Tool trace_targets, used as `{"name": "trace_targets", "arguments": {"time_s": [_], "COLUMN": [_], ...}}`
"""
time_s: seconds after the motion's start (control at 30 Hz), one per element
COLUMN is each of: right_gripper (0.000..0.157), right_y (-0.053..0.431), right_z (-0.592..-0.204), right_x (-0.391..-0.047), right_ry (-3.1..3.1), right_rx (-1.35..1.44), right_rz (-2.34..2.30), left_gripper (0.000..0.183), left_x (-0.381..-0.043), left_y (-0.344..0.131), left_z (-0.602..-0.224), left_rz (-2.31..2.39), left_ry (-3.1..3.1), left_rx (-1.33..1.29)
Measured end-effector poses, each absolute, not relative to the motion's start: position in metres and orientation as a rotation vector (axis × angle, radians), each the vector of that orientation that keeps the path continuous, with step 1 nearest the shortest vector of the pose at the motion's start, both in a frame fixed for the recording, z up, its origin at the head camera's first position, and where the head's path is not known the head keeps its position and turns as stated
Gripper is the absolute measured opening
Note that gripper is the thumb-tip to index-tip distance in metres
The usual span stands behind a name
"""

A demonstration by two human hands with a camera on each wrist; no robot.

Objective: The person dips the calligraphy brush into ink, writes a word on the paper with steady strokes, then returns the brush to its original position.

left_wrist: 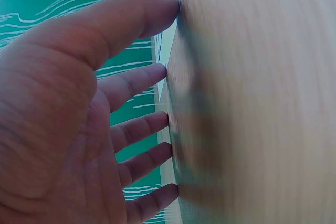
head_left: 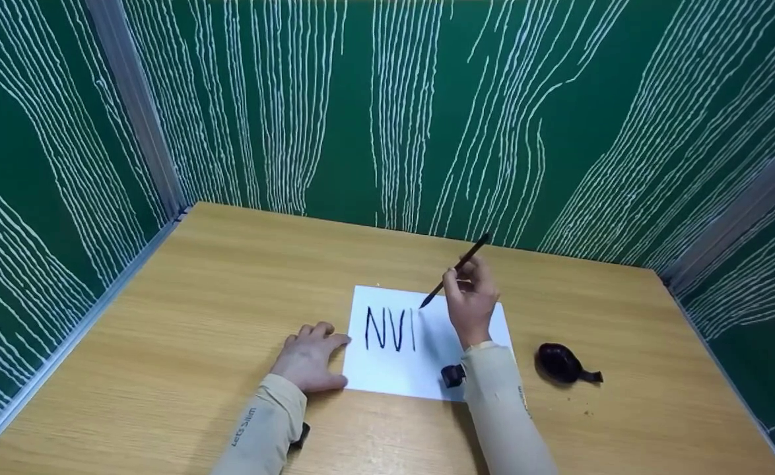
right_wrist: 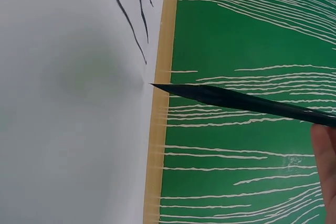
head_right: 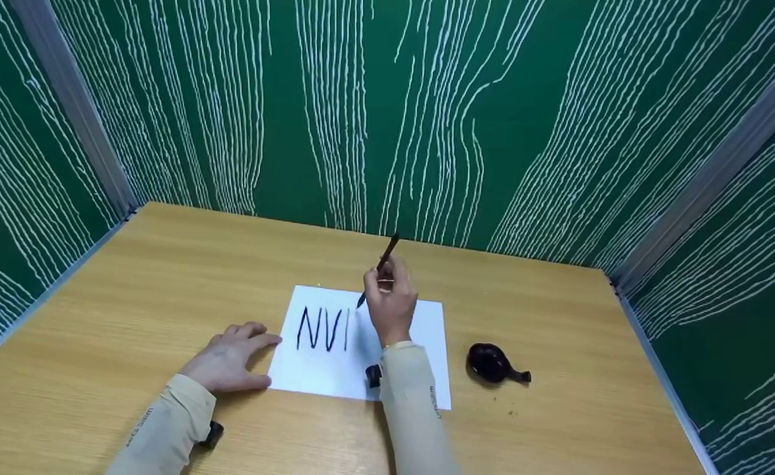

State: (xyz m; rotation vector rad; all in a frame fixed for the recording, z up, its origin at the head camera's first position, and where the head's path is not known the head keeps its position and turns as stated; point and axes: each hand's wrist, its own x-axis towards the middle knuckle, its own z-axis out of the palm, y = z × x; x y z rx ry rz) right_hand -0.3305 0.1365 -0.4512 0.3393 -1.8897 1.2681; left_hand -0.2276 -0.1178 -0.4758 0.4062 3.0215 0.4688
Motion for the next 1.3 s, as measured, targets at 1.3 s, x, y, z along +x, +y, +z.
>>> {"name": "trace_targets", "arguments": {"time_s": [1.3], "right_gripper": [0.020], "right_y": [0.129], "right_z": [-0.437], "right_x": [-0.314], "right_ry": [-1.917], "right_rx": [0.295], "right_rz": [1.228], "left_gripper": [0.065], "left_x": [-0.227], "left_y": [-0.118], "left_z": [-0.477], "left_rz": [0.485], "left_ry": [3.024], "left_rx": [0.406]}}
